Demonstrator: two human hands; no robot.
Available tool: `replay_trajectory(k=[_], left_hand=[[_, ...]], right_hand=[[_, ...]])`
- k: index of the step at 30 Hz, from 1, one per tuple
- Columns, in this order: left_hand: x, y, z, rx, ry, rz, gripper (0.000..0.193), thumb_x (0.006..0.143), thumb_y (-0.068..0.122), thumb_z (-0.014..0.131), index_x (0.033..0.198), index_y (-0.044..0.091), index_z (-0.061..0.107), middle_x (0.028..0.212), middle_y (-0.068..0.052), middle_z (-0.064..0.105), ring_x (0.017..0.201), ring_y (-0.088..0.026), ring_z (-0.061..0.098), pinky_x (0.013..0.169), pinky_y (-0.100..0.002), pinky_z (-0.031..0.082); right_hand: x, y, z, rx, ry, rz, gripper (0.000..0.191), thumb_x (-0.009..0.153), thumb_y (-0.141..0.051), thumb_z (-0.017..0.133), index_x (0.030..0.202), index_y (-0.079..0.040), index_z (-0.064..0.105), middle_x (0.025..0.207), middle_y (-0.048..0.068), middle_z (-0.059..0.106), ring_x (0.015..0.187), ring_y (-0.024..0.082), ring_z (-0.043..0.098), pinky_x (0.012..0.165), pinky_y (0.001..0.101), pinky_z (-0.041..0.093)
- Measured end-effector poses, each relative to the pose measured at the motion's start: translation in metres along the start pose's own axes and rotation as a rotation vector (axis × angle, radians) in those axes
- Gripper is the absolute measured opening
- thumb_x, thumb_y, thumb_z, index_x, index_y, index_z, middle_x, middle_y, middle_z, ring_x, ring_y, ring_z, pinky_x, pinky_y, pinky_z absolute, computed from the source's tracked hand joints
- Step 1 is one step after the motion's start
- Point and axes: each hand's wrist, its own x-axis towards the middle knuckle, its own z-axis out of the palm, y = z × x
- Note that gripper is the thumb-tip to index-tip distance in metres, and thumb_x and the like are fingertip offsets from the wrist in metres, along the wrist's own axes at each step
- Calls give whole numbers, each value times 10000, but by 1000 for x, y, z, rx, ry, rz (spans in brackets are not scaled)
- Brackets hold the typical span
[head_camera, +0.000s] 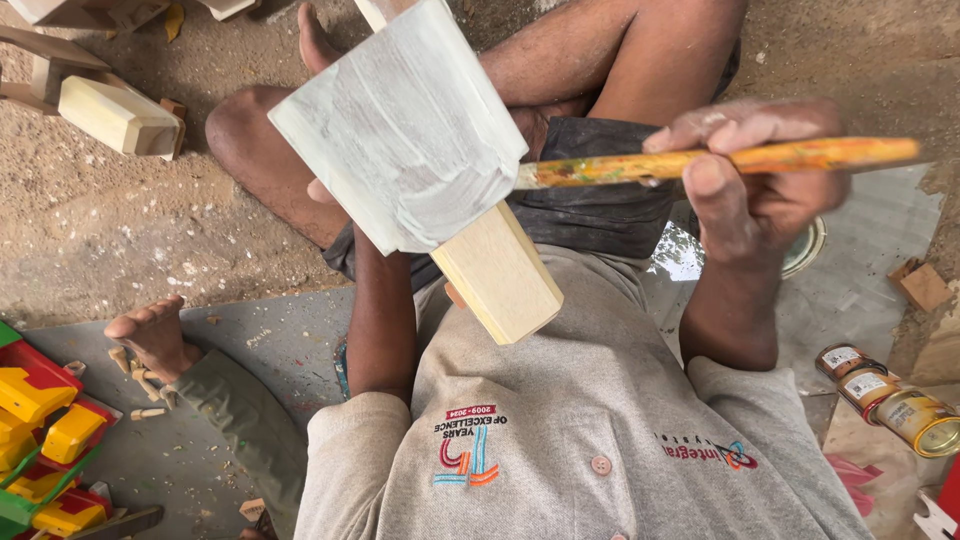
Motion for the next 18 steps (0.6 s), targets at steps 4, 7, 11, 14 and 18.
replay_trajectory(k=[4,7,11,14,18], left_hand=[[-3,-1,3,1,10,-5,1438,586,928,569,1623,-16,247,1623,-154,435,1458,-277,480,1224,-462,472],[-5,-3,3,1,16,-1,1448,580,932,570,1624,-18,246,1625,-153,435,1460,-276,479,1228,-462,470],[-7,-4,2,7,26,1,1461,572,938,571,1626,-20,245,1627,-152,434,1464,-274,477,1232,-462,468],[-7,-4,3,11,27,5,1471,566,942,571,1627,-22,244,1629,-151,434,1466,-272,476,1235,-462,466],[-2,-5,5,15,18,13,1484,557,948,572,1629,-24,242,1632,-150,434,1470,-270,475,1239,-462,463]], right_hand=[[-1,14,-4,7,47,17,385,1018,-281,781,1111,-25,508,953,135,696,814,227,761,740,327,664],[-2,24,-7,31,118,-104,395,989,-301,786,1066,-13,526,971,109,667,774,233,756,670,340,676],[-6,31,-11,55,69,-185,363,987,-303,772,1070,-25,554,993,71,632,749,236,757,636,317,663],[-2,42,-12,83,5,-175,330,974,-245,769,1027,-2,551,933,90,622,729,270,747,593,323,653],[-3,42,-18,78,50,-131,302,1000,-169,773,1073,-4,531,931,122,660,757,270,761,638,345,662]])
